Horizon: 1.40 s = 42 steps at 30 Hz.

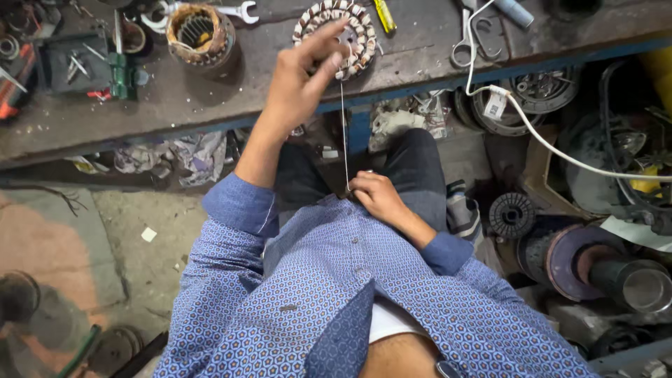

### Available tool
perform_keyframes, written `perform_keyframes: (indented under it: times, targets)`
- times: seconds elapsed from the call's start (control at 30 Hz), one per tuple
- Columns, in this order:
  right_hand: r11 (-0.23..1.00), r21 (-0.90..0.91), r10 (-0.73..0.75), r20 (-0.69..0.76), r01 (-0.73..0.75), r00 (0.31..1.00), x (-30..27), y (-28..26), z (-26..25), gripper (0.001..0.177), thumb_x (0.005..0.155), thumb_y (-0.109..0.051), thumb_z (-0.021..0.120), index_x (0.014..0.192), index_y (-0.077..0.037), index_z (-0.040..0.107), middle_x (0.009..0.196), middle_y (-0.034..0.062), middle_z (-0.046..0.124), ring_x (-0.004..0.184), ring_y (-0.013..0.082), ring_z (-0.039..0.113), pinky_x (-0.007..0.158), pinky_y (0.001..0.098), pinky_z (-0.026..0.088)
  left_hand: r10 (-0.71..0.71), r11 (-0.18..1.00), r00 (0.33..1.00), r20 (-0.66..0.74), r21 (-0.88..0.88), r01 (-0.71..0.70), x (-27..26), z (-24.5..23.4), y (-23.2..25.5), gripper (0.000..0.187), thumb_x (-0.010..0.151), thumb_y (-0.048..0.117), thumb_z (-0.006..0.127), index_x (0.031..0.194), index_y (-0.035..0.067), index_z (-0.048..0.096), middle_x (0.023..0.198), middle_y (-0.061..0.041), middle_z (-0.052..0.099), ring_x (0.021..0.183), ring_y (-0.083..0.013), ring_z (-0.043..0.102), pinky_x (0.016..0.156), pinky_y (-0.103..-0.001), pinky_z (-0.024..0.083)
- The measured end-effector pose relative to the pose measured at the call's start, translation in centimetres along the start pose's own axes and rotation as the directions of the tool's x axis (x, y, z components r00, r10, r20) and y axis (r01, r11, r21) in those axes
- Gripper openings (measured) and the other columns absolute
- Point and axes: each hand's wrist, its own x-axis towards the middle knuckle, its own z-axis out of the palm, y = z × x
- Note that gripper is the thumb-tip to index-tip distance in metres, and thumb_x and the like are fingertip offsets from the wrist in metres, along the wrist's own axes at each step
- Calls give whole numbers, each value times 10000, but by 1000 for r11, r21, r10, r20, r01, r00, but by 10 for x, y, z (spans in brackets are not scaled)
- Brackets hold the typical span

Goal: The person works on a circular stator component, threading and tying white wires into the slots of the copper windings. They repeatedly pull, adjust, and secure the wires by hand to ensure they are properly seated.

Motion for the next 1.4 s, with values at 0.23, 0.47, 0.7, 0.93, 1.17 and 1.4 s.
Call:
perform_keyframes:
  times: [0.23, 0.47, 0.7, 0.93, 1.17, 1.4]
  targets:
    - [997, -73, 39, 203, -24, 978, -9, 37, 29, 139, 857, -130, 625, 922, -55, 722, 896, 147, 703, 879, 366, 674, 788, 465, 532, 321, 862, 943, 87, 386, -329, -11, -11, 6, 460, 984, 5, 679, 1421, 140, 629, 1138, -12, 768, 1061, -244, 688, 978, -379, 482]
    - [983, -143, 142, 216, -113, 966, -8, 40, 28, 244, 883, -164, 640, 1090, -59, 714, 1004, 177, 704, 934, 391, 679, 818, 473, 534, 282, 795, 957, 75, 540, -277, -15, -18, -10, 301, 957, 103, 777, 1241, 150, 693, 1233, -17, 688, 1201, -263, 604, 1046, -420, 450]
    - [916, 2, 394, -180, -400, 901, 38, -2, -12, 389, 886, -211, 744, 1231, -50, 664, 1041, 155, 690, 833, 316, 647, 789, 395, 513, 319, 764, 948, 14, 589, -265, -20, -8, -18, 382, 928, 179, 827, 1271, 98, 680, 1220, -48, 660, 1185, -291, 569, 1048, -441, 432]
    - [716, 698, 271, -236, -31, 933, 109, 8, -6, 234, 927, -75, 719, 1100, -7, 577, 1015, 58, 675, 945, 141, 653, 878, 290, 526, 367, 768, 930, -29, 573, -286, -21, -4, -23, 269, 924, 164, 842, 1109, 94, 661, 1149, -22, 684, 1141, -272, 587, 1021, -427, 437]
    - [588, 781, 396, -52, -210, 917, 49, 14, 11, 119, 1069, -130, 588, 996, -36, 590, 724, -34, 521, 634, 70, 464, 582, 234, 367, 351, 772, 936, -34, 576, -269, -22, -2, -25, 252, 912, 163, 841, 1058, 87, 651, 1093, -36, 656, 1108, -274, 579, 988, -432, 436]
    - [894, 422, 286, -280, -150, 916, 12, -32, -33, 221, 1034, -176, 575, 861, -38, 579, 722, -19, 487, 671, 80, 440, 609, 250, 369, 370, 749, 924, -99, 620, -234, -37, 14, -18, 251, 898, 147, 842, 1097, 92, 700, 1089, -46, 637, 1089, -289, 551, 949, -442, 420]
